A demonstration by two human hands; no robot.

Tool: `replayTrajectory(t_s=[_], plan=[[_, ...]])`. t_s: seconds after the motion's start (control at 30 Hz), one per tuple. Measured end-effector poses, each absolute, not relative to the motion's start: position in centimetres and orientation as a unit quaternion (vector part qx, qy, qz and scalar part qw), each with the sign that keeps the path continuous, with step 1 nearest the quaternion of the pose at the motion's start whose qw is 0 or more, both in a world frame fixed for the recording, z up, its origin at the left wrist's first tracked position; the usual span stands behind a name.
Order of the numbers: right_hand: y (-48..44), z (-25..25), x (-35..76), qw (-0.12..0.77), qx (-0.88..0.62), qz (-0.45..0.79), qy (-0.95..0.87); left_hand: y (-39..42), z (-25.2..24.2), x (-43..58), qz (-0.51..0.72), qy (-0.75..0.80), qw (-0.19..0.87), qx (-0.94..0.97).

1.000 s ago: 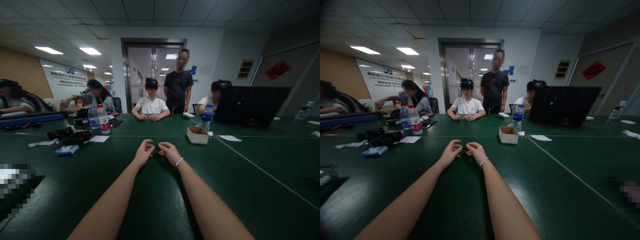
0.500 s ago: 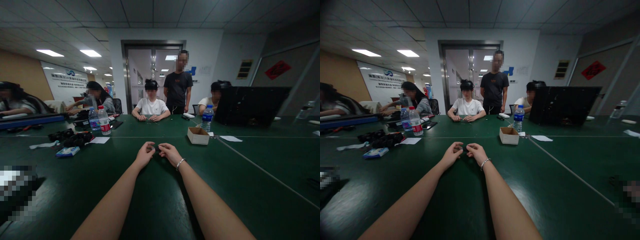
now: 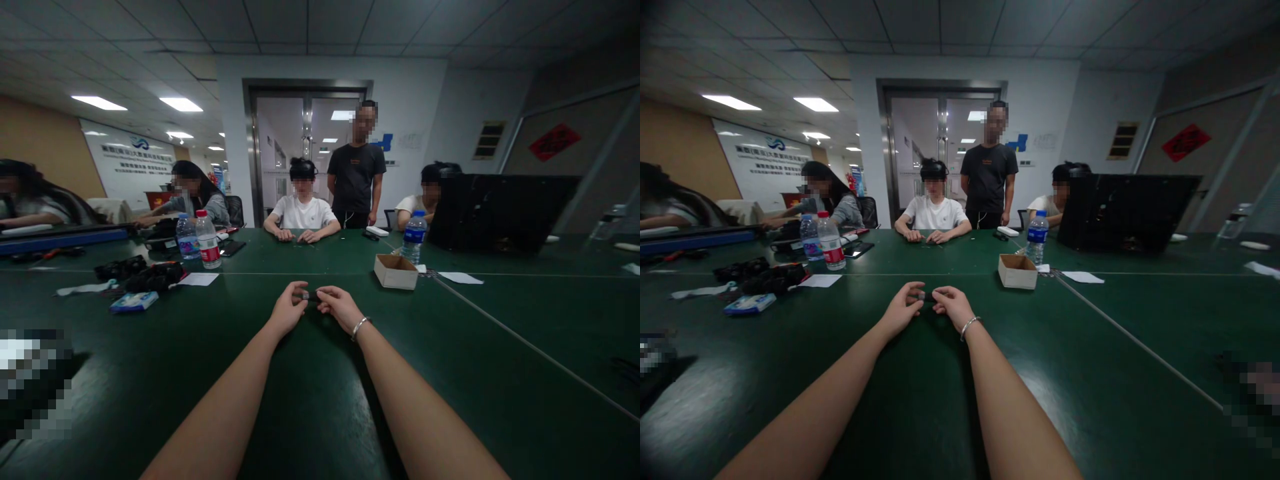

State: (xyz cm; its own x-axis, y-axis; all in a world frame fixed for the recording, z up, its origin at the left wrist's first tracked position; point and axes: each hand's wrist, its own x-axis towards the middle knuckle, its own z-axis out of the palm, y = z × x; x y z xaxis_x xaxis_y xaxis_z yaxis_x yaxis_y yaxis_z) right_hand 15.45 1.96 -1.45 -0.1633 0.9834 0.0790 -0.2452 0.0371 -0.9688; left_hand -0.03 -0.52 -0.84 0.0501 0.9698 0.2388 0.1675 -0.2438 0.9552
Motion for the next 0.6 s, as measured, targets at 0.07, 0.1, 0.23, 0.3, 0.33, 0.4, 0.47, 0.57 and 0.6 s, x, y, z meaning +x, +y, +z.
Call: replayTrajectory(t_s=[0.07,0.1,0.23,0.3,0.33,0.4,0.47,0.57,0.6], plan=[[2.0,-1.5,15.5,0.527,-0.377,0.583,-0.491,-0.5,-0.6,0.0,0.508,0.476,0.405,0.593],[2.0,-1.5,15.5,0.526,-0.378,0.582,-0.492,-0.4,-0.6,0.0,0.508,0.485,0.411,0.582],[2.0,-1.5,15.5,0.521,-0.376,0.579,-0.502,0.3,-1.2,-0.2,0.5,0.519,0.427,0.546],[2.0,-1.5,15.4,0.518,-0.375,0.579,-0.505,0.6,-1.6,-0.3,0.492,0.513,0.429,0.557],[2.1,-1.5,15.4,0.517,-0.376,0.579,-0.506,0.7,-1.7,-0.4,0.49,0.506,0.427,0.567],[2.1,-1.5,15.4,0.516,-0.379,0.578,-0.506,0.7,-1.8,-0.4,0.491,0.493,0.419,0.583],[2.0,-1.5,15.5,0.517,-0.381,0.577,-0.504,0.4,-1.7,-0.5,0.495,0.486,0.408,0.594],[2.0,-1.4,15.5,0.52,-0.379,0.58,-0.5,0.0,-1.3,-0.4,0.498,0.476,0.4,0.605],[2.0,-1.4,15.6,0.52,-0.379,0.582,-0.498,-0.1,-1.2,-0.4,0.498,0.473,0.399,0.607]])
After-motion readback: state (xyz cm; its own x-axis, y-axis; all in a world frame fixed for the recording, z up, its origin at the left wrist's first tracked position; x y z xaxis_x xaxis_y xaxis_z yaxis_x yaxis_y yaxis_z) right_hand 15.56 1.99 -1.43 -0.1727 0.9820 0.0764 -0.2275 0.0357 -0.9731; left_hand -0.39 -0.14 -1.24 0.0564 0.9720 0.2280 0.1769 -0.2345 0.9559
